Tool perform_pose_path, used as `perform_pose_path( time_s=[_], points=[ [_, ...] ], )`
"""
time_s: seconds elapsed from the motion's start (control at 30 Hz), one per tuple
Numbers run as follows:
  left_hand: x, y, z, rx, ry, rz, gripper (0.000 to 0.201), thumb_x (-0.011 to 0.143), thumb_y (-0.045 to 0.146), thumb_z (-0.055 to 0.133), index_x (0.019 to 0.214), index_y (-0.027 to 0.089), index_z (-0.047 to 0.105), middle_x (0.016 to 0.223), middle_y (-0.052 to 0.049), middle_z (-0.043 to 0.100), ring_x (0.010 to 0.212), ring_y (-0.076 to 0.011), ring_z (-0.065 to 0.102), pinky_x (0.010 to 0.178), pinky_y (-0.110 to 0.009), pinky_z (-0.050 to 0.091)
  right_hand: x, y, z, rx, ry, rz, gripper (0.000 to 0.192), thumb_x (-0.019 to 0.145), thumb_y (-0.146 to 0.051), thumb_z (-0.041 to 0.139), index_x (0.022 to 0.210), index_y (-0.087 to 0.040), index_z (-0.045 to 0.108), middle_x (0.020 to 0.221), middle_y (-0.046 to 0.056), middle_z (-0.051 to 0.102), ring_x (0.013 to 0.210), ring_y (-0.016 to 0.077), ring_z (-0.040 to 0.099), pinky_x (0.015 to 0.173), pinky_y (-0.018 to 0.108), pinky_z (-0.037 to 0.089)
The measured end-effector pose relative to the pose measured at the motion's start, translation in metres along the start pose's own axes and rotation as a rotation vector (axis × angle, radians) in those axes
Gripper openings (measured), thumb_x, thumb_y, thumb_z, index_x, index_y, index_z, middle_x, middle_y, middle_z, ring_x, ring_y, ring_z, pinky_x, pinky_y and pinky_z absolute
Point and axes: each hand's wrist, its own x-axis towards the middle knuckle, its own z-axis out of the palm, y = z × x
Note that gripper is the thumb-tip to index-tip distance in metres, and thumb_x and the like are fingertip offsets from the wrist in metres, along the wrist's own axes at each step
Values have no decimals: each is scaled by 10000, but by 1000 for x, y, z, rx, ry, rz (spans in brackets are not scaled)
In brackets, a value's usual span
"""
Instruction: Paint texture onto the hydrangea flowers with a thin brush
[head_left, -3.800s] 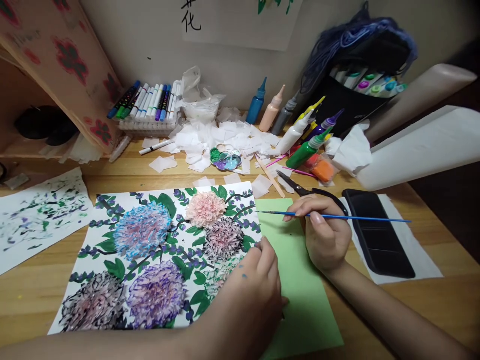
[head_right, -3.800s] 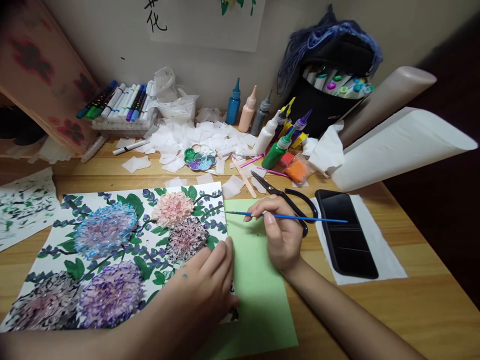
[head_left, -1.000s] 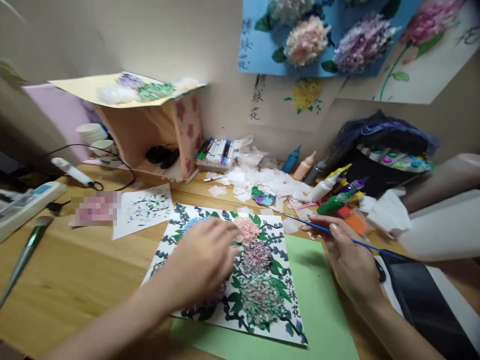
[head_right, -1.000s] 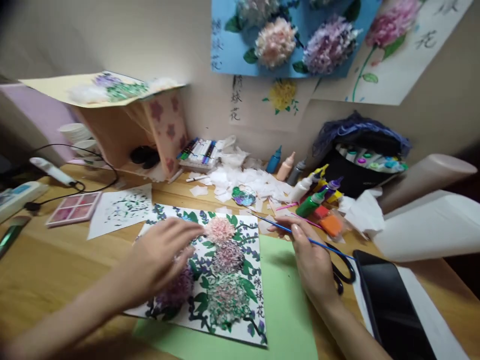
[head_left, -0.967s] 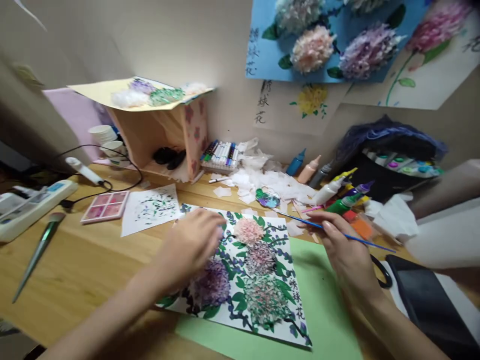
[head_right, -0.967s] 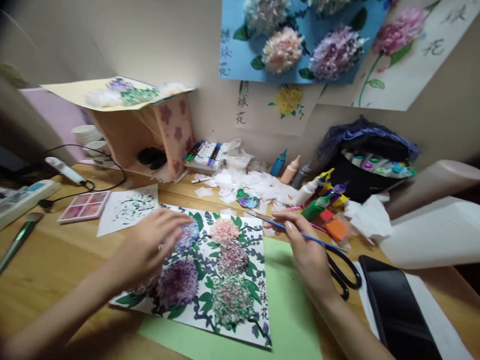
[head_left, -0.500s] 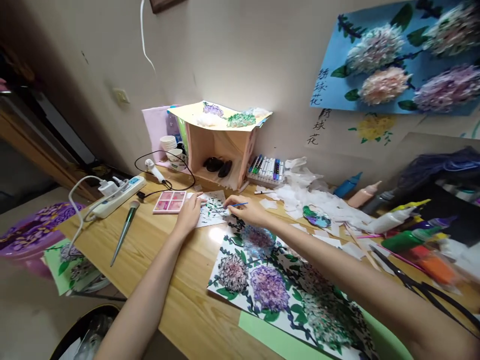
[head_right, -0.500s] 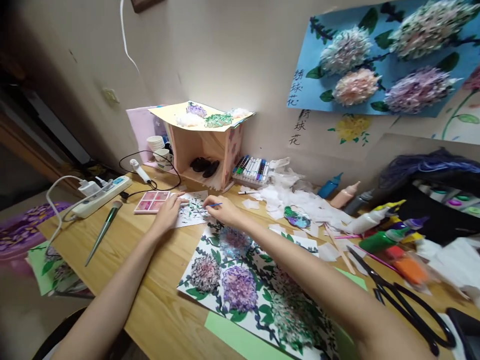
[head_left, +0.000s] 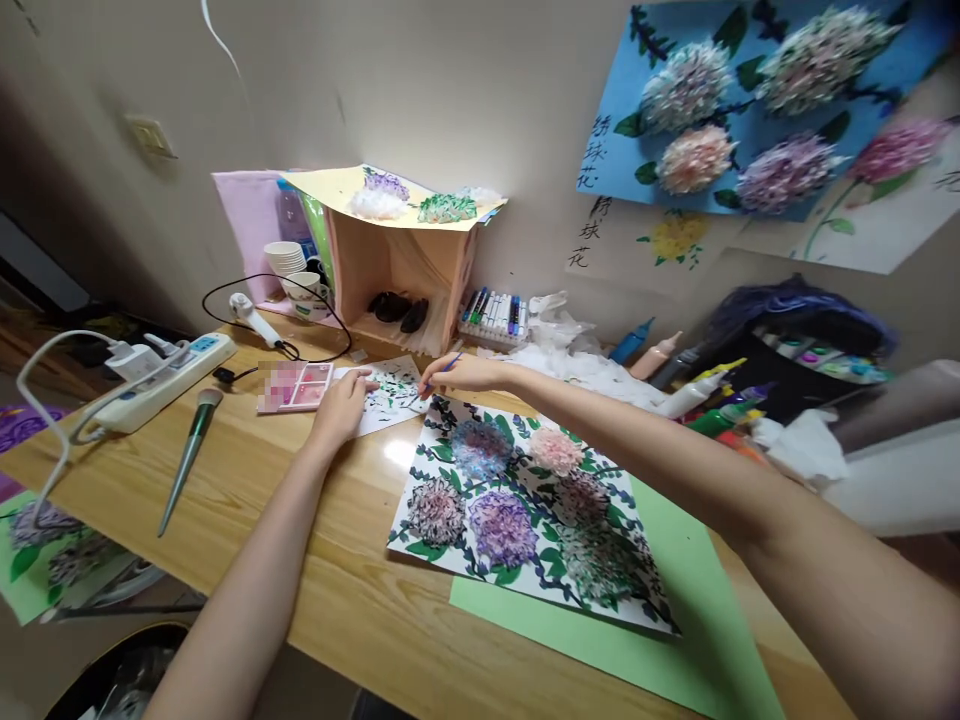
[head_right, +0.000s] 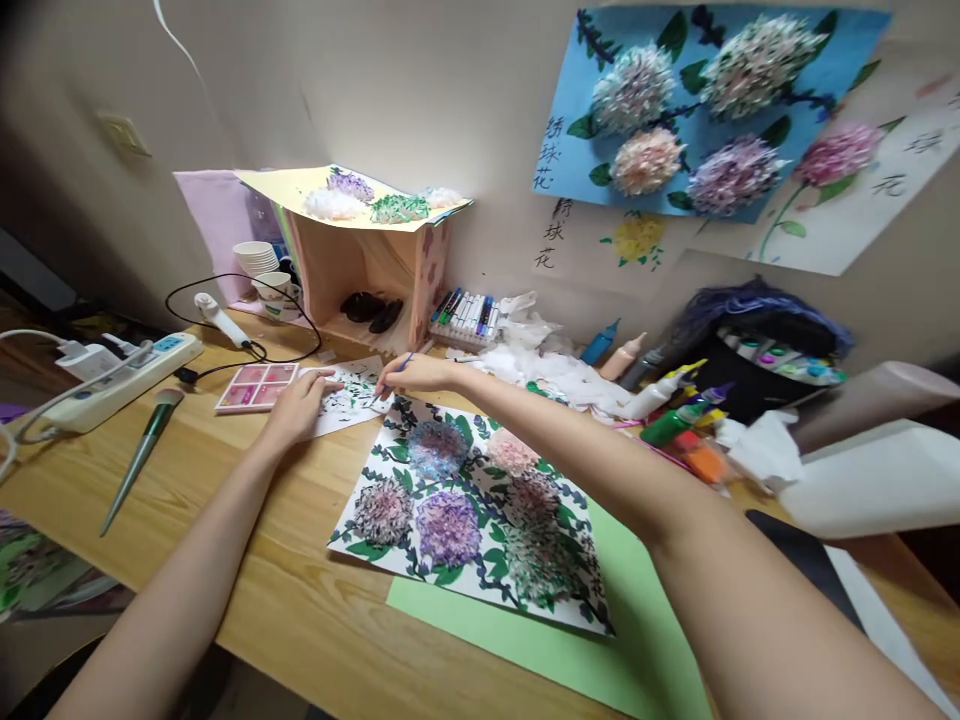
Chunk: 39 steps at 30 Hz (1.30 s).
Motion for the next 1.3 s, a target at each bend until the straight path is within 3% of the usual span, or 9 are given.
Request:
perform_pose_path(
  time_s=[0.23,0.3,0.47,0.6,0.7,0.77,0.87,1.0,1.3],
  points=[
    [-1,1,0,13,10,4,423,876,335,274,1113,146,568,1048,-96,700,1112,-232,557,952,-336,395,-12,-22,-15,31,62,-6,256,830,-106,457,841,-180,702,881,32,725,786,123,627,716,262,485],
    [-2,2,-1,24,9,11,424,873,340,277,1114,152,570,1051,-93,699,1111,-236,557,953,-339,394,-31,-33,-30,63,200,-66,278,900,-206,399,981,-209,665,1005,27,705,825,106,614,751,259,480],
    [-6,10,-2,56,28,44,429,859,360,293,1088,165,599,1094,-85,679,1099,-255,552,968,-361,380,-122,-41,-61,91,626,-255,236,891,-333,494,1047,-210,622,982,30,700,904,114,613,765,251,470],
    [-15,27,5,55,13,102,407,854,387,316,1025,206,638,1081,-47,682,1086,-237,555,967,-326,372,-185,-10,-60,96,923,-204,273,898,-408,477,944,-194,641,744,15,670,680,105,589,652,255,464],
    [-25,40,16,46,-54,128,399,856,425,337,1006,219,645,977,-35,709,1018,-234,590,897,-306,404,-204,20,-47,103,1076,-157,334,881,-451,488,779,-167,631,653,6,606,589,96,548,597,246,445],
    [-30,46,23,39,-108,131,399,859,445,345,1012,225,640,910,-25,718,957,-228,615,837,-297,425,-206,33,-33,124,1066,-119,324,865,-454,514,767,-162,611,657,1,595,576,96,548,585,241,445],
    [-35,49,30,30,-161,114,411,855,466,364,1068,224,620,872,-20,716,916,-223,630,802,-295,434,-203,40,-7,78,905,-67,281,873,-424,508,834,-159,596,758,25,631,676,127,606,647,265,475],
    [-37,50,32,-9,-210,83,464,827,496,411,1107,187,613,866,-37,705,870,-221,634,788,-298,440,-198,42,23,-241,772,-66,222,918,-314,434,868,-172,597,855,51,649,817,160,614,758,305,460],
    [-38,51,33,-13,-261,61,454,775,454,504,1074,149,656,865,-53,697,812,-207,625,745,-291,443,-189,62,32,-343,720,-62,189,925,-240,415,859,-192,585,864,39,650,843,161,614,764,280,454]
  ],
)
